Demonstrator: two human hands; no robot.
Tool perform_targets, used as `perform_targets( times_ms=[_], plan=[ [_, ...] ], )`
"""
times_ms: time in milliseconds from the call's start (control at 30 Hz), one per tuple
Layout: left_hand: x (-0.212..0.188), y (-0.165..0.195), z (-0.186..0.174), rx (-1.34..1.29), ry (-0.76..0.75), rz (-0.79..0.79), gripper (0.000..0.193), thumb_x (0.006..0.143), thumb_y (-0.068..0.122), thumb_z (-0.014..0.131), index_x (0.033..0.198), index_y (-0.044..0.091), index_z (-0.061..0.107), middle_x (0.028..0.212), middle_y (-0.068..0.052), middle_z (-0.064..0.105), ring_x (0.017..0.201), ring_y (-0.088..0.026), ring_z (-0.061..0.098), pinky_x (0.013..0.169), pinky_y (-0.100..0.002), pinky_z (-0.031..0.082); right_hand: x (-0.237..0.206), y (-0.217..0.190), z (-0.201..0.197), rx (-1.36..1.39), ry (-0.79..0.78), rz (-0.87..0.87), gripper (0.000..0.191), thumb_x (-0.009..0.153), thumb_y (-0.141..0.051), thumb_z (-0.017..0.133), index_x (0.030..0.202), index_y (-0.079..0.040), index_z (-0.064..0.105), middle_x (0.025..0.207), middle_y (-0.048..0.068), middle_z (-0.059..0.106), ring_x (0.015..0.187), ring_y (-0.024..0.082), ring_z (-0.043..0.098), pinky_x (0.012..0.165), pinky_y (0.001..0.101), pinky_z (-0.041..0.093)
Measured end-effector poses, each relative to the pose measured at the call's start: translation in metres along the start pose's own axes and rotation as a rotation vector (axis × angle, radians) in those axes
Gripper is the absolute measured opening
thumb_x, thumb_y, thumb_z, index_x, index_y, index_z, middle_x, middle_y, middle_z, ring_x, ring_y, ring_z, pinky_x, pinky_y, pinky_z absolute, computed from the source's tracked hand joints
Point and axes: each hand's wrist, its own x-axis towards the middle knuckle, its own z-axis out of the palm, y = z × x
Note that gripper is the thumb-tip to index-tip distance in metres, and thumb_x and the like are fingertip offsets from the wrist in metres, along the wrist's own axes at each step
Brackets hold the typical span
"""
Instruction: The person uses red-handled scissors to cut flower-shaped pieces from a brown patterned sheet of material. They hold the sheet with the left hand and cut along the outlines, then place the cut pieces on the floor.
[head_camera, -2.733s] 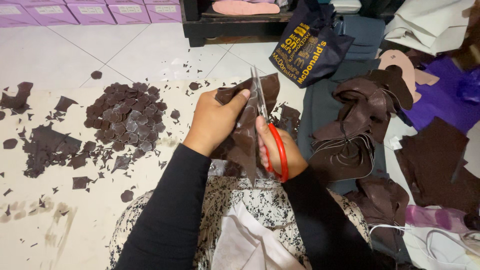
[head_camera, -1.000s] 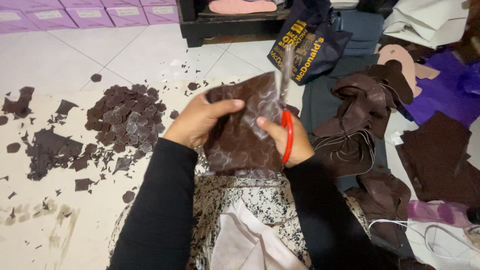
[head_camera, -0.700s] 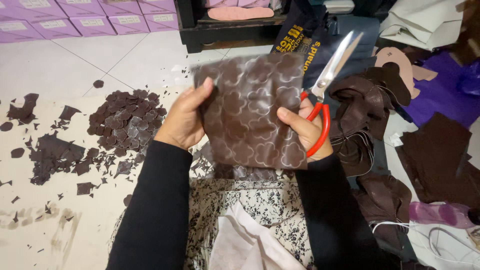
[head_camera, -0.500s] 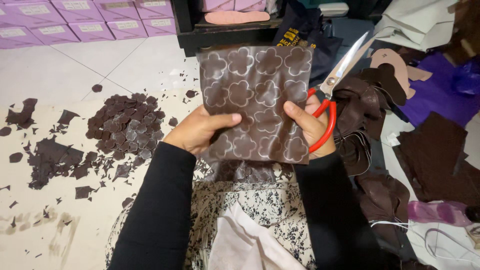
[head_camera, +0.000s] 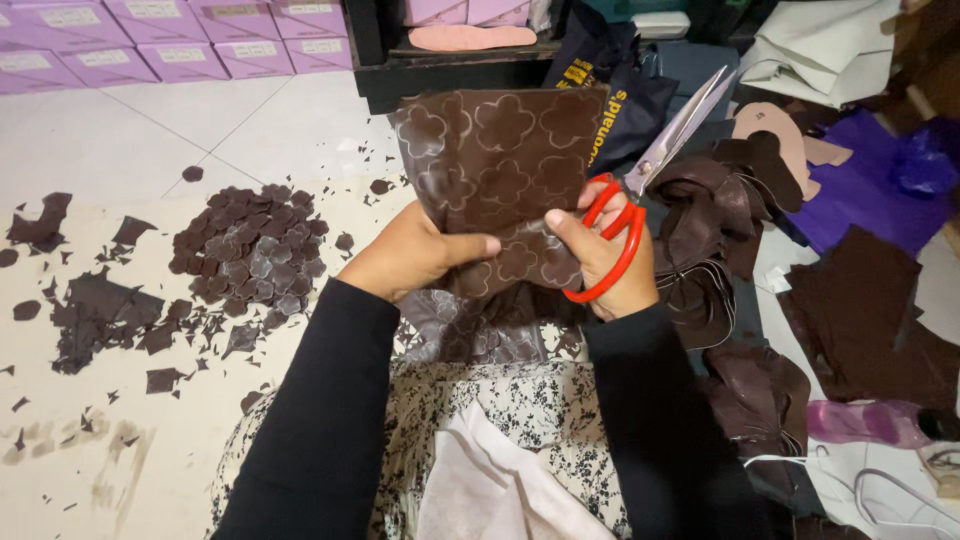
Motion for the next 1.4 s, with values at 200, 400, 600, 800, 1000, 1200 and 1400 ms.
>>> perform_targets(
  times_ms=[200, 400, 600, 800, 1000, 1200, 1400],
  plan=[
    [0.004, 0.005, -0.023, -0.163, 0.294, 0.193, 0.052, 0.082, 0.003, 0.079, 0.131, 0.000, 0.061, 0.121, -0.009, 0.073, 0.106, -0.019, 0.072, 0.095, -0.033, 0.059, -0.001, -0.008, -0.009, -0.170, -0.085, 0.257, 0.020, 0.095, -0.022, 0.071, 0.092, -0.008, 0.057, 0.078, 0.003, 0.062, 0.056, 0.009, 0.051, 0.050, 0.0239, 0.040],
    [0.002, 0.010, -0.035, -0.207, 0.405, 0.390, 0.053, 0.084, 0.001, 0.081, 0.133, -0.001, 0.061, 0.125, -0.009, 0.071, 0.111, -0.018, 0.069, 0.099, -0.033, 0.057, -0.009, 0.000, 0.002, -0.326, -0.345, 0.465, 0.030, 0.096, -0.039, 0.064, 0.092, -0.009, 0.060, 0.076, -0.001, 0.056, 0.061, 0.009, 0.053, 0.053, 0.0260, 0.045],
    [0.002, 0.015, -0.038, -0.331, 0.557, 0.358, 0.043, 0.086, 0.002, 0.081, 0.126, -0.006, 0.067, 0.118, -0.013, 0.075, 0.102, -0.020, 0.073, 0.093, -0.034, 0.061, -0.019, -0.005, 0.011, -0.260, -0.608, 0.390, 0.037, 0.103, -0.043, 0.057, 0.093, -0.008, 0.056, 0.078, -0.002, 0.051, 0.071, 0.008, 0.051, 0.066, 0.0262, 0.048],
    [0.000, 0.018, -0.031, -0.297, 0.466, 0.427, 0.045, 0.085, 0.002, 0.080, 0.126, -0.003, 0.063, 0.116, -0.010, 0.073, 0.101, -0.016, 0.072, 0.092, -0.031, 0.060, -0.026, -0.003, 0.028, -0.461, -0.527, 0.306, 0.042, 0.101, -0.049, 0.055, 0.092, -0.007, 0.055, 0.074, -0.002, 0.048, 0.066, 0.008, 0.048, 0.060, 0.0278, 0.044],
    [0.000, 0.016, -0.027, -0.253, 0.430, 0.350, 0.043, 0.088, 0.001, 0.080, 0.128, -0.004, 0.066, 0.119, -0.011, 0.074, 0.103, -0.018, 0.072, 0.094, -0.032, 0.060, -0.026, -0.014, 0.037, -0.505, -0.413, 0.427, 0.049, 0.093, -0.060, 0.050, 0.093, -0.011, 0.057, 0.068, -0.002, 0.051, 0.058, 0.007, 0.051, 0.040, 0.0268, 0.043],
    [0.002, 0.015, -0.021, -0.302, 0.422, 0.452, 0.054, 0.087, 0.000, 0.080, 0.136, -0.002, 0.057, 0.127, -0.010, 0.069, 0.110, -0.017, 0.070, 0.099, -0.031, 0.059, -0.030, -0.019, 0.037, -0.497, -0.365, 0.428, 0.051, 0.094, -0.061, 0.049, 0.084, -0.011, 0.051, 0.060, -0.002, 0.047, 0.044, 0.010, 0.043, 0.037, 0.0265, 0.035],
    [0.001, 0.018, -0.020, -0.330, 0.457, 0.411, 0.049, 0.088, 0.001, 0.080, 0.133, -0.004, 0.062, 0.125, -0.012, 0.072, 0.109, -0.019, 0.071, 0.099, -0.033, 0.059, -0.032, -0.007, 0.039, -0.224, -0.375, 0.328, 0.051, 0.097, -0.059, 0.058, 0.080, -0.011, 0.049, 0.061, -0.004, 0.044, 0.050, 0.006, 0.041, 0.045, 0.0235, 0.033]
  ],
)
